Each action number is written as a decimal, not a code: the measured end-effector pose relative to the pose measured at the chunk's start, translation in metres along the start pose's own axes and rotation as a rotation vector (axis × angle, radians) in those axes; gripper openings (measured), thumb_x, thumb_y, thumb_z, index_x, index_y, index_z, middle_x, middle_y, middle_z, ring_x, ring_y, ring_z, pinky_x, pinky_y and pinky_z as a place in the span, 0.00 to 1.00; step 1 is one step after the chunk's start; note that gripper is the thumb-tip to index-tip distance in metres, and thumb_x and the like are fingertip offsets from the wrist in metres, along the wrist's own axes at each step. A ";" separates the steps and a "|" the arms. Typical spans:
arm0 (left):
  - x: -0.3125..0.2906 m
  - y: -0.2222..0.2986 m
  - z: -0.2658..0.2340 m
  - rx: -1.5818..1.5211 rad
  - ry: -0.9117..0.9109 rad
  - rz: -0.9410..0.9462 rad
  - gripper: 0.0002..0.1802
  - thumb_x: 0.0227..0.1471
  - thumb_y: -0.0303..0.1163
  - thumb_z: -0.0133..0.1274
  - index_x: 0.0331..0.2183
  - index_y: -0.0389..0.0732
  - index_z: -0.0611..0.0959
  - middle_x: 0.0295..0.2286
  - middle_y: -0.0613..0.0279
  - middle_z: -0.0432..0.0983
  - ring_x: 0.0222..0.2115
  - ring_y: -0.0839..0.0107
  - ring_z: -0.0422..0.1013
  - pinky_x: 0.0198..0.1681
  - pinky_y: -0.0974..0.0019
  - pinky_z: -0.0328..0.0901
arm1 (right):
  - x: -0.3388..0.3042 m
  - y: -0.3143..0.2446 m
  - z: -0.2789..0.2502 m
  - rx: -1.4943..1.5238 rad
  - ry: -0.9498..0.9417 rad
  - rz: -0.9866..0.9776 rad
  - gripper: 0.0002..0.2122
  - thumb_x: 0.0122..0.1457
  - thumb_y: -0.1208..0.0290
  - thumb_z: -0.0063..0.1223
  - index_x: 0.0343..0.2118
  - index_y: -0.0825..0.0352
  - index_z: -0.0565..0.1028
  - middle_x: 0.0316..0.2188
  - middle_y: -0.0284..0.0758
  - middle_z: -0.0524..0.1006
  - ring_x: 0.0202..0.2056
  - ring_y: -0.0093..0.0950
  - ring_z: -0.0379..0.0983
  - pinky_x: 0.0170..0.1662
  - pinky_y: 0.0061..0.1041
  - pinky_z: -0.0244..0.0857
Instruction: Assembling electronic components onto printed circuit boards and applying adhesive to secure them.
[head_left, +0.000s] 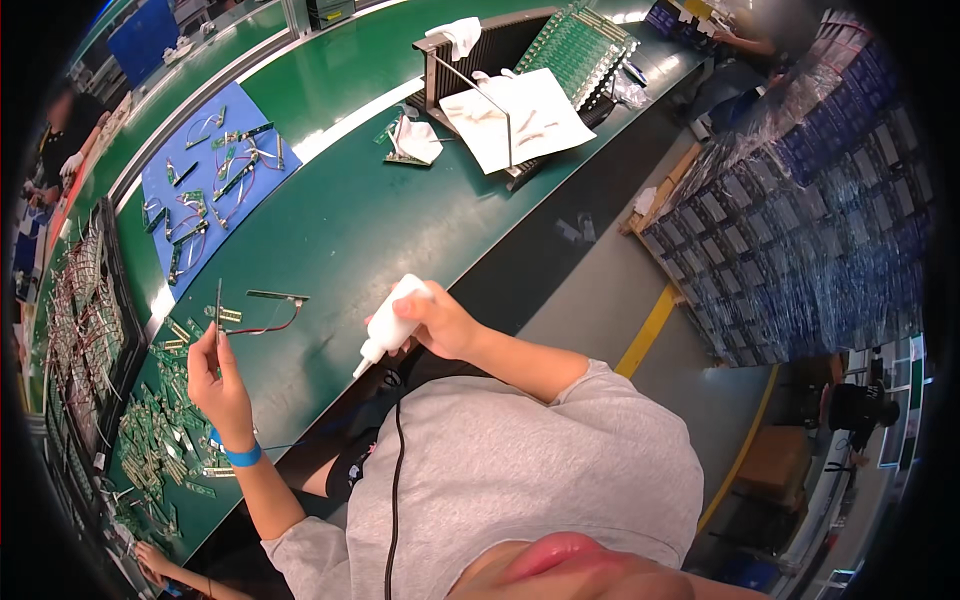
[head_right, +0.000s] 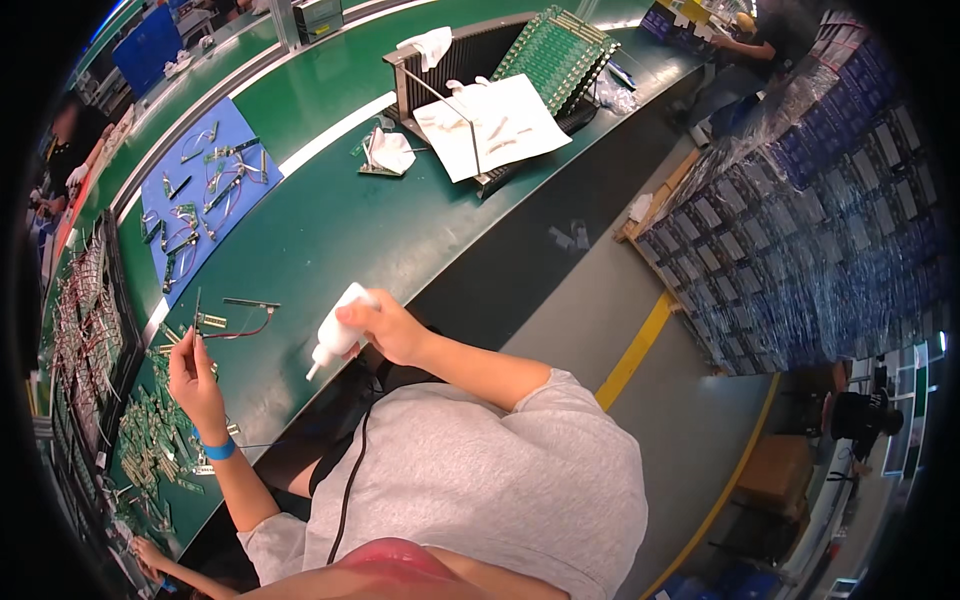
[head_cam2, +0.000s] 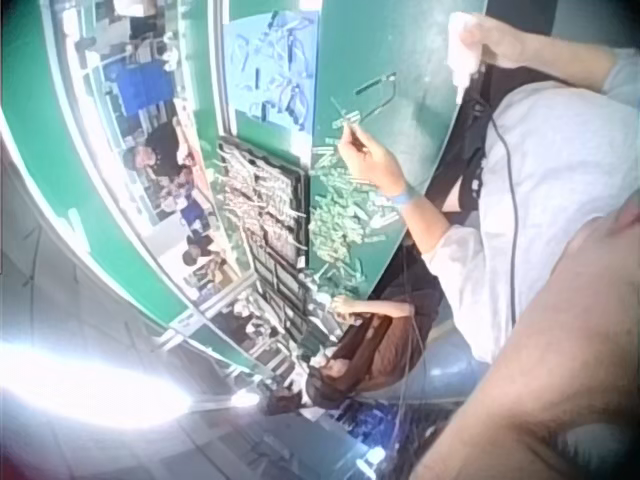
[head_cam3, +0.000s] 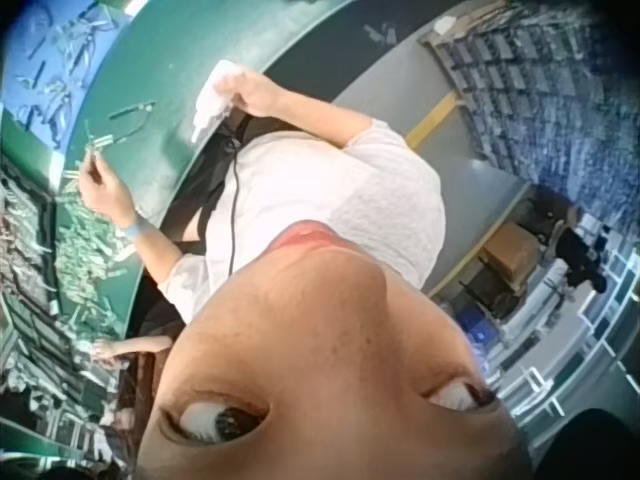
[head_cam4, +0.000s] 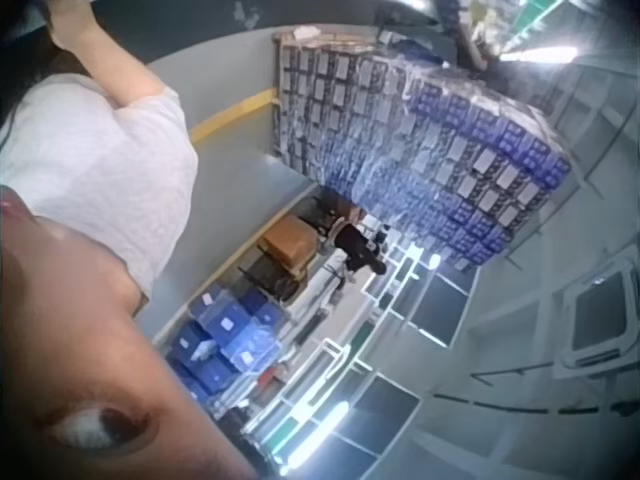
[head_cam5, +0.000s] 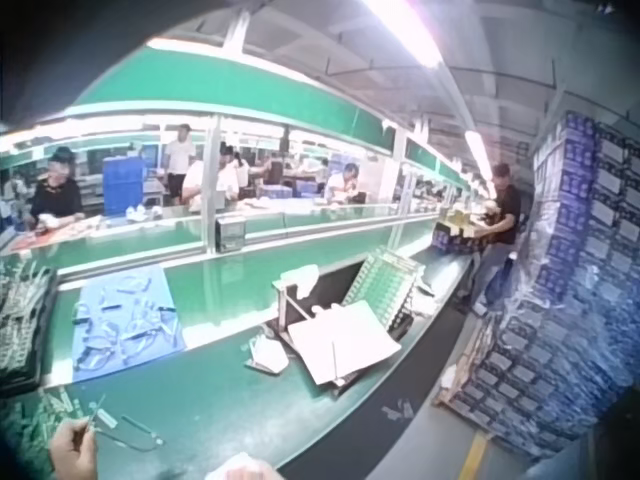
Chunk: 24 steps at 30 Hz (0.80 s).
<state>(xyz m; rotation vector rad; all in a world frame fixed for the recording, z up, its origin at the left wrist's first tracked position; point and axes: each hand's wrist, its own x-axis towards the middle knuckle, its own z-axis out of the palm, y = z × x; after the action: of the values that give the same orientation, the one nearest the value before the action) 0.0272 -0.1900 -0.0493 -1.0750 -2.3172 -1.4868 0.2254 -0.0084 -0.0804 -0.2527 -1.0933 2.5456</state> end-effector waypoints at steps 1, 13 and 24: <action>-0.001 0.001 -0.001 0.002 -0.001 -0.001 0.09 0.48 0.26 0.46 0.34 0.33 0.74 0.21 0.66 0.68 0.20 0.82 0.61 0.23 0.79 0.57 | 0.001 -0.003 -0.001 0.001 -0.007 -0.026 0.14 0.48 0.61 0.49 0.27 0.70 0.68 0.24 0.38 0.73 0.23 0.26 0.70 0.22 0.20 0.63; -0.017 0.013 -0.006 0.034 0.012 0.174 0.11 0.47 0.20 0.43 0.35 0.34 0.76 0.24 0.60 0.71 0.21 0.76 0.67 0.24 0.77 0.63 | 0.024 -0.033 0.005 -0.002 -0.037 -0.228 0.14 0.44 0.62 0.53 0.27 0.67 0.65 0.22 0.37 0.71 0.21 0.25 0.69 0.19 0.21 0.63; -0.026 0.028 0.003 -0.161 0.104 0.246 0.12 0.42 0.19 0.49 0.34 0.35 0.76 0.23 0.56 0.72 0.22 0.70 0.70 0.24 0.74 0.64 | 0.034 -0.042 0.051 -0.362 -0.212 -0.619 0.16 0.42 0.58 0.52 0.15 0.62 0.58 0.11 0.31 0.62 0.15 0.23 0.56 0.27 0.28 0.53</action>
<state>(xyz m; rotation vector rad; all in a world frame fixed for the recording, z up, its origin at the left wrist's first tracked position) 0.0650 -0.1937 -0.0440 -1.2391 -1.9432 -1.6096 0.1894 -0.0026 -0.0158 0.2435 -1.4402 1.8485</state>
